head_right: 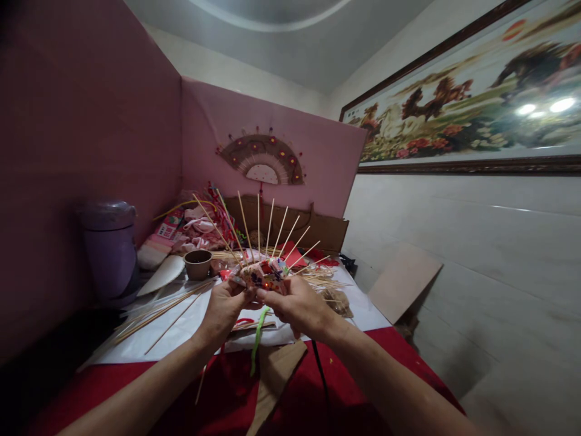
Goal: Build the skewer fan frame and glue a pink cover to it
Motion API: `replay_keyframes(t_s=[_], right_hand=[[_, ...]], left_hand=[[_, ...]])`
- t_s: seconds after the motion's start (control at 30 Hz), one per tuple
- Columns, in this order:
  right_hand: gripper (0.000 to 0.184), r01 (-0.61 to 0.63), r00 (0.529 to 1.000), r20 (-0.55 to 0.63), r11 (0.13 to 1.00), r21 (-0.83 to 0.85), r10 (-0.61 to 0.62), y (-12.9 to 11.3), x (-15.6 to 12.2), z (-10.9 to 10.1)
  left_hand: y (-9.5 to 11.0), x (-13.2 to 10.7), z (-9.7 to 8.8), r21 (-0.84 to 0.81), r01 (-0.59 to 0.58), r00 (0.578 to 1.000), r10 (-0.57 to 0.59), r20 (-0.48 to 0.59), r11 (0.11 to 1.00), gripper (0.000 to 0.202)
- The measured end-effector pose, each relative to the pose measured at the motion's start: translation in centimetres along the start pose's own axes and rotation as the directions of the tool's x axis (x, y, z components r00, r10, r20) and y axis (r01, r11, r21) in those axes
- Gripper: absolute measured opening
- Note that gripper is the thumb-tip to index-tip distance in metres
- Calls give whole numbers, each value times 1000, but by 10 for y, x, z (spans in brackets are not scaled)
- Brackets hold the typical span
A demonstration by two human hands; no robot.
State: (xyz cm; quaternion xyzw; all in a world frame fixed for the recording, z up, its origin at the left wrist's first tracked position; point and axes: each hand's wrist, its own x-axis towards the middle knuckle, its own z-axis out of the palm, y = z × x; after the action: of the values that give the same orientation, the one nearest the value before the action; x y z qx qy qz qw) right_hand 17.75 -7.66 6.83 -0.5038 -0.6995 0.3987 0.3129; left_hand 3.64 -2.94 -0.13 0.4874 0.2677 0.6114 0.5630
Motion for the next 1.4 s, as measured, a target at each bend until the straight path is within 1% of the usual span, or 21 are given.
replay_keyframes(t_s=[0.33, 0.47, 0.57, 0.67, 0.8, 0.9, 0.97, 1.07, 1.17, 1.3, 1.4], right_hand=[[38, 7, 1000, -15, 1000, 21, -6, 1, 2, 1], [38, 5, 997, -75, 999, 39, -2, 1, 2, 3], [39, 57, 993, -107, 990, 126, -44, 4, 2, 3], [40, 117, 989, -109, 972, 204, -96, 8, 1, 4], [39, 127, 989, -108, 958, 258, -102, 12, 4, 5], [36, 132, 989, -119, 916, 379, -93, 16, 7, 6], [35, 169, 980, -168, 872, 460, -102, 19, 6, 5], [34, 252, 953, -276, 837, 486, -127, 24, 0, 1], [31, 333, 908, -402, 791, 512, -122, 30, -9, -9], [28, 427, 821, -570, 711, 559, -45, 45, -19, -31], [29, 454, 760, -650, 712, 536, 6, 63, -25, -49]], left_hand=[[0, -1, 1, -2, 0, 1000, 0, -6, 1000, 32], [2, 0, 1, -11, 29, 1000, -29, -7, 1000, 31], [4, -1, 2, -30, 57, 998, -58, -18, 998, 30], [7, -2, 2, -27, 81, 996, -82, -29, 996, 30], [7, -1, 0, -28, 90, 995, -90, -32, 996, 29], [3, 2, -3, -71, 102, 994, -105, -36, 992, 25], [0, 5, -6, -105, 112, 992, -118, -48, 988, 23], [-4, 8, -9, -130, 123, 989, -132, -65, 984, 19], [-4, 9, -11, -143, 135, 987, -146, -69, 980, 17], [-2, 10, -11, -155, 126, 988, -138, -69, 980, 16], [-2, 10, -11, -146, 118, 989, -129, -70, 982, 17]])
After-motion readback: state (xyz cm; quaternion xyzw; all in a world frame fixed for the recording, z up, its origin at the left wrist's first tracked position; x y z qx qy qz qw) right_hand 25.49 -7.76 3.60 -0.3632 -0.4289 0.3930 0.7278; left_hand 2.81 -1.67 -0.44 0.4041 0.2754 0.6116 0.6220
